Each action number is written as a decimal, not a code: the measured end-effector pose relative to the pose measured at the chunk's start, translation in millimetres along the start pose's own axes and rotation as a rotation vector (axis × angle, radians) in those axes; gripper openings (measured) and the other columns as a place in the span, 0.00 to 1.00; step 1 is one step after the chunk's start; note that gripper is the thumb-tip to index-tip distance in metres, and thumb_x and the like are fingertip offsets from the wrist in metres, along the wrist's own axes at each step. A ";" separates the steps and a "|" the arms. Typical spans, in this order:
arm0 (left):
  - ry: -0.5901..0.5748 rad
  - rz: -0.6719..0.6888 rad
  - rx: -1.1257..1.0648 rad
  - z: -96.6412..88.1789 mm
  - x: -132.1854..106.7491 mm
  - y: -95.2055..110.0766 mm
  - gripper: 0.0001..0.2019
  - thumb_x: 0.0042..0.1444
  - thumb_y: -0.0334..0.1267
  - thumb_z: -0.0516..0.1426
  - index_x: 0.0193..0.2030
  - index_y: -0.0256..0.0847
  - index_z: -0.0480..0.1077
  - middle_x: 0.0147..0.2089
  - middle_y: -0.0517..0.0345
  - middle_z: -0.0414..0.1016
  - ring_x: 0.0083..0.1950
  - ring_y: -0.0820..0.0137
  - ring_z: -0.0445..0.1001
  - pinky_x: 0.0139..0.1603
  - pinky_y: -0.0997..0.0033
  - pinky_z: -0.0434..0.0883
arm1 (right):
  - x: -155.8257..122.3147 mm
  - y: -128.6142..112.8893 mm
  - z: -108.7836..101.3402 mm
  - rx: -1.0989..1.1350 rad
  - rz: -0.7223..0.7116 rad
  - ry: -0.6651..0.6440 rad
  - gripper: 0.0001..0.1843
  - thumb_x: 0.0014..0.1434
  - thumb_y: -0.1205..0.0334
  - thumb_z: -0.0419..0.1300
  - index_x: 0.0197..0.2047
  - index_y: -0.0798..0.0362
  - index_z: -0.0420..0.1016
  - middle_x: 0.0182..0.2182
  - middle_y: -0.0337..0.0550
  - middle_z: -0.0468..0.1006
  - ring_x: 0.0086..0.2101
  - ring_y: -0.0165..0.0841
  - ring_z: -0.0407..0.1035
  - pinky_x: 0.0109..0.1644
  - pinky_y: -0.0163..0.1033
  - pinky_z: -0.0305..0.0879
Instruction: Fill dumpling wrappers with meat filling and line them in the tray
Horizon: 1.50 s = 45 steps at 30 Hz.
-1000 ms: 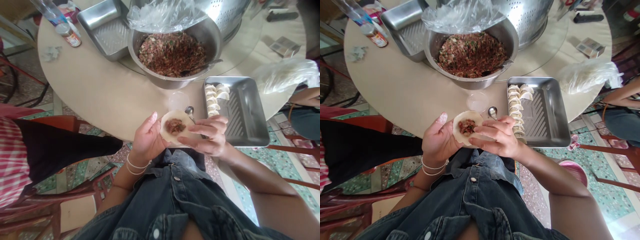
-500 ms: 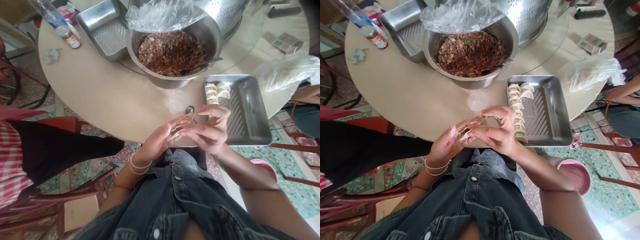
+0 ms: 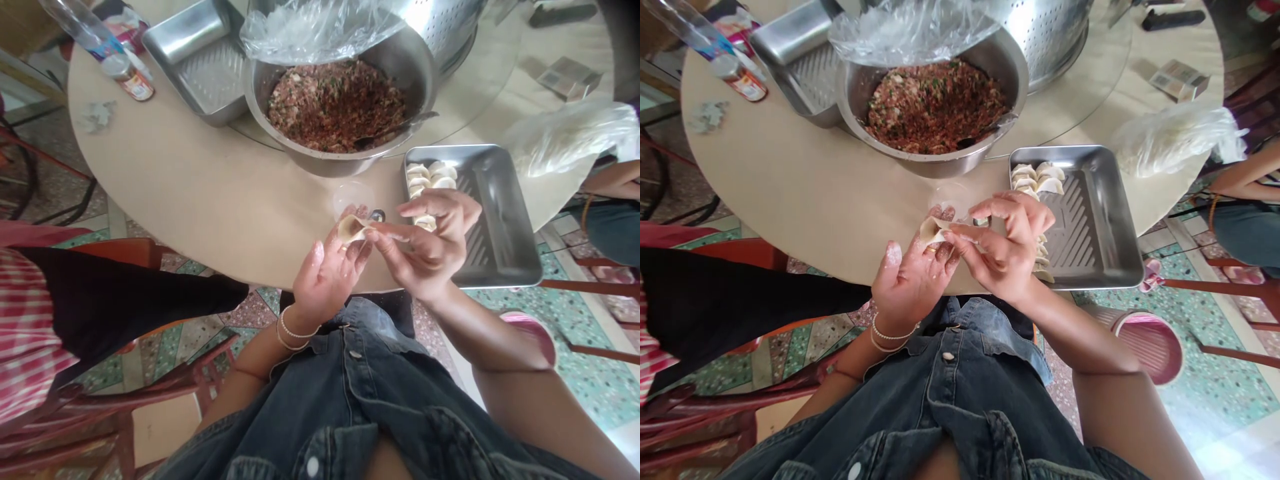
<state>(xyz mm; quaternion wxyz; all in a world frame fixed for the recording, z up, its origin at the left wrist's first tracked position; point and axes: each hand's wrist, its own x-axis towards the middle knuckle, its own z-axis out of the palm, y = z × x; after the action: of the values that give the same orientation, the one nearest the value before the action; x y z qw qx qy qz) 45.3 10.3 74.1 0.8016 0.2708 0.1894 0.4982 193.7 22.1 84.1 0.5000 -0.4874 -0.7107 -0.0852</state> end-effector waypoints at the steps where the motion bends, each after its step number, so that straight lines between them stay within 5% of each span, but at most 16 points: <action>1: -0.009 0.044 0.032 0.3 -0.7 -2.9 0.27 0.64 0.57 0.40 0.64 0.51 0.62 0.73 0.67 0.55 0.75 0.63 0.48 0.75 0.54 0.49 | 0.2 -1.2 0.6 -0.033 -0.021 0.005 0.12 0.54 0.61 0.67 0.42 0.37 0.79 0.37 0.39 0.72 0.48 0.39 0.65 0.52 0.51 0.58; 5: -0.063 0.162 0.212 -4.2 -2.1 -6.8 0.26 0.65 0.57 0.43 0.66 0.54 0.60 0.73 0.69 0.53 0.76 0.65 0.46 0.74 0.60 0.51 | -0.1 -5.5 1.3 -0.160 -0.105 -0.015 0.10 0.55 0.60 0.67 0.42 0.39 0.77 0.37 0.40 0.72 0.49 0.39 0.64 0.52 0.48 0.57; 9: -0.079 0.205 0.305 -11.9 -1.0 -5.3 0.25 0.66 0.55 0.43 0.64 0.49 0.64 0.70 0.60 0.61 0.72 0.63 0.55 0.71 0.59 0.58 | -0.8 -6.0 1.3 -0.223 -0.174 -0.041 0.10 0.55 0.59 0.67 0.41 0.40 0.75 0.39 0.39 0.71 0.51 0.37 0.61 0.54 0.46 0.56; 15: -0.053 0.150 0.322 -14.2 -1.5 -1.3 0.25 0.66 0.54 0.43 0.58 0.44 0.70 0.63 0.53 0.69 0.67 0.60 0.64 0.67 0.57 0.64 | -3.2 -1.8 -1.1 -0.121 -0.132 -0.046 0.10 0.54 0.54 0.68 0.40 0.40 0.76 0.42 0.41 0.70 0.50 0.40 0.62 0.53 0.49 0.56; 20: -0.008 0.132 0.350 -14.3 -3.0 -0.3 0.25 0.65 0.56 0.44 0.53 0.44 0.72 0.60 0.51 0.72 0.63 0.60 0.68 0.63 0.58 0.67 | 1.0 -2.7 -7.2 -0.057 -0.047 -0.152 0.22 0.54 0.55 0.68 0.52 0.39 0.73 0.43 0.44 0.71 0.49 0.44 0.65 0.53 0.53 0.57; 25: -0.026 0.115 0.236 -12.6 -1.6 -0.3 0.24 0.65 0.52 0.47 0.65 0.51 0.59 0.62 0.57 0.71 0.67 0.61 0.65 0.66 0.58 0.64 | 4.6 -2.2 -6.6 -0.072 -0.104 -0.225 0.14 0.59 0.54 0.64 0.49 0.34 0.75 0.42 0.39 0.71 0.49 0.41 0.67 0.51 0.52 0.56; 32: -0.070 0.186 0.257 -5.8 -6.6 -24.8 0.30 0.61 0.43 0.55 0.69 0.58 0.50 0.74 0.65 0.49 0.75 0.64 0.47 0.74 0.61 0.50 | 4.9 -5.8 -2.5 0.025 0.030 -0.171 0.07 0.57 0.59 0.66 0.40 0.42 0.78 0.34 0.41 0.70 0.43 0.39 0.67 0.48 0.51 0.55; 39: -0.030 0.193 0.266 2.2 -7.3 -26.3 0.36 0.58 0.42 0.57 0.71 0.57 0.47 0.70 0.57 0.58 0.75 0.59 0.48 0.74 0.53 0.53 | 6.4 -3.8 2.4 0.089 0.037 -0.219 0.22 0.55 0.53 0.67 0.54 0.36 0.73 0.34 0.35 0.76 0.40 0.36 0.69 0.48 0.50 0.54; 45: -0.046 0.195 0.368 1.0 -7.7 -22.5 0.36 0.61 0.37 0.57 0.69 0.69 0.44 0.76 0.70 0.44 0.75 0.63 0.46 0.74 0.61 0.52 | 8.7 -6.6 -0.3 0.063 0.021 -0.210 0.05 0.58 0.56 0.65 0.39 0.37 0.78 0.34 0.37 0.72 0.41 0.36 0.66 0.48 0.51 0.53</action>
<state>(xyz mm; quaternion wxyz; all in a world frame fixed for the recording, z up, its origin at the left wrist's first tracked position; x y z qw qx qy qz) 58.2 -4.9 61.1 0.6908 0.4409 0.2316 0.5242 188.5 23.8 93.5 0.4388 -0.4852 -0.7563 -0.0063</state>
